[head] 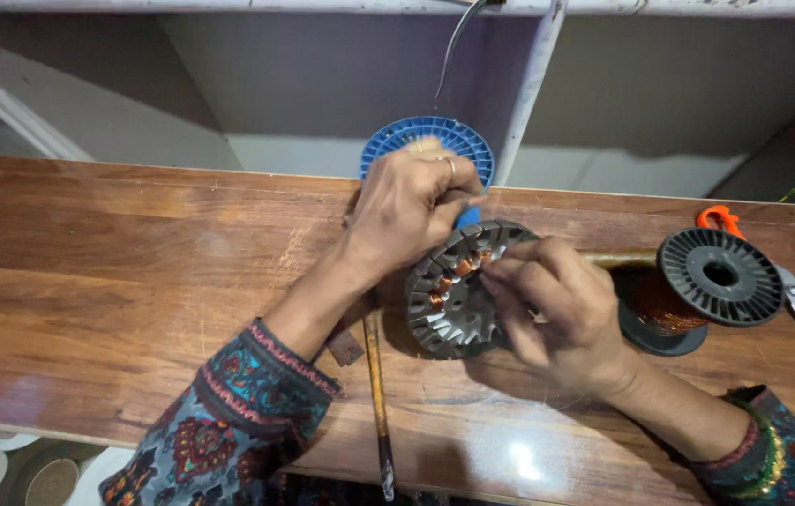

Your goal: The person winds copper wire by hand into the slots of a motor armature. They rotate the armature and feed the wire from a spool, then tuck and secure the wire ends into the slots.

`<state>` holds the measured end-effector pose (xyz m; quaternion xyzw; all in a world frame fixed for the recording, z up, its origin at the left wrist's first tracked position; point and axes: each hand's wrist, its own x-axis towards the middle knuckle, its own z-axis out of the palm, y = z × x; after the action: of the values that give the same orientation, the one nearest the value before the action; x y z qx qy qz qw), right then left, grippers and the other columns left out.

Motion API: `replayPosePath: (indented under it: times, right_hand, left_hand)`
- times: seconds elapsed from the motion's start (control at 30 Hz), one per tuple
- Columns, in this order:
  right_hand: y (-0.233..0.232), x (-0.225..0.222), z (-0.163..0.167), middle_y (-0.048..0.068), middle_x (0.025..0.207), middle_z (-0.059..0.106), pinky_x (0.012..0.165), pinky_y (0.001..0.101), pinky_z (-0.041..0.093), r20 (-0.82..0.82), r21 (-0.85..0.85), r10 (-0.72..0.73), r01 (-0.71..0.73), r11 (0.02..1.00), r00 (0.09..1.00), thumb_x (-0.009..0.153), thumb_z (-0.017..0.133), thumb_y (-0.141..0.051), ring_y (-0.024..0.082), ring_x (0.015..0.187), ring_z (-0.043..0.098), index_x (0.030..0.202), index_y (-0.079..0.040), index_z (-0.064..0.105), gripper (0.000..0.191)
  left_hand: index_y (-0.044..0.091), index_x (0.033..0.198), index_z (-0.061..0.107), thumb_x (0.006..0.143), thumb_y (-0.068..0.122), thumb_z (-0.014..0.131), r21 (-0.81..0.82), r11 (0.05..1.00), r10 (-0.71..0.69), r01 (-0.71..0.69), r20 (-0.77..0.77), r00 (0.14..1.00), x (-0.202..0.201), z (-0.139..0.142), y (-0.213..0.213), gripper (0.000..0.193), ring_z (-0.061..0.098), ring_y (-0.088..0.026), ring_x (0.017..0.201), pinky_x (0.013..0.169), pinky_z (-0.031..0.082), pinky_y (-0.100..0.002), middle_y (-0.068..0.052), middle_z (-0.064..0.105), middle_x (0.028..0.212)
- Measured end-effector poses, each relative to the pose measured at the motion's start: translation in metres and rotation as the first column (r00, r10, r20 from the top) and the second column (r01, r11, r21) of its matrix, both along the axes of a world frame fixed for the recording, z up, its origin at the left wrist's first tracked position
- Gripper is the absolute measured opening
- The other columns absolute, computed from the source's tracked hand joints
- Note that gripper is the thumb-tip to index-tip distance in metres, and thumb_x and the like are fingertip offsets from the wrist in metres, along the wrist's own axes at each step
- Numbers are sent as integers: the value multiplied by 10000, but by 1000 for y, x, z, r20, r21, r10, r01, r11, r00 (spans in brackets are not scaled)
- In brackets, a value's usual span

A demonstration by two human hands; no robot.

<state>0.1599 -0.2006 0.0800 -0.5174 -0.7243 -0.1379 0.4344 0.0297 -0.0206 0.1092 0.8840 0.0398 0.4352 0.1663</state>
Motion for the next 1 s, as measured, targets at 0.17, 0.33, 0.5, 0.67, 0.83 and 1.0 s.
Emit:
replayPosePath:
  times: [0.17,0.33,0.5,0.67,0.83,1.0]
  right_hand:
    - [-1,1,1,102,970,672,574,240,550,-94,-46,-41,37,998,995,841,750,3,121,770,669,1004,10,724,165]
    - [-1,4,3,65,926,709,598,235,544,-207,-94,-32,12,996,978,838,780,-35,97,809,676,958,-35,749,124]
    - [0,7,7,19,859,739,619,217,512,-441,-199,-72,-19,980,895,872,783,-78,55,737,650,911,-47,736,69]
    - [0,8,7,26,856,728,614,220,492,-454,-228,-95,-12,974,886,906,766,-79,55,714,608,922,-29,718,71]
    - [1,10,5,44,889,716,648,217,539,-503,-228,-99,-21,973,858,950,716,-75,57,745,636,1010,-12,688,91]
    - [3,11,5,51,931,712,639,220,578,-452,-193,-70,-21,981,889,957,686,-58,77,754,675,1001,-7,672,68]
  left_hand:
    - [55,780,682,813,78,827,42,998,-41,37,109,993,5,-8,11,151,591,-207,723,664,478,-379,-42,644,742]
    - [44,772,689,800,32,803,66,997,37,-42,81,996,10,-13,12,119,585,-218,702,647,466,-376,-49,632,715]
    - [36,790,697,803,47,812,37,997,59,-63,103,993,8,-13,9,116,589,-231,710,658,465,-377,-60,628,721]
    - [37,804,698,809,60,813,45,997,62,-68,140,988,9,-13,7,118,597,-247,737,684,477,-387,-70,632,745]
    - [32,803,695,820,77,817,24,995,93,-97,129,987,11,-15,7,132,602,-249,734,675,476,-393,-75,632,745]
    - [31,800,694,824,81,814,-1,996,88,-89,116,989,11,-16,7,132,607,-243,720,671,478,-392,-70,629,730]
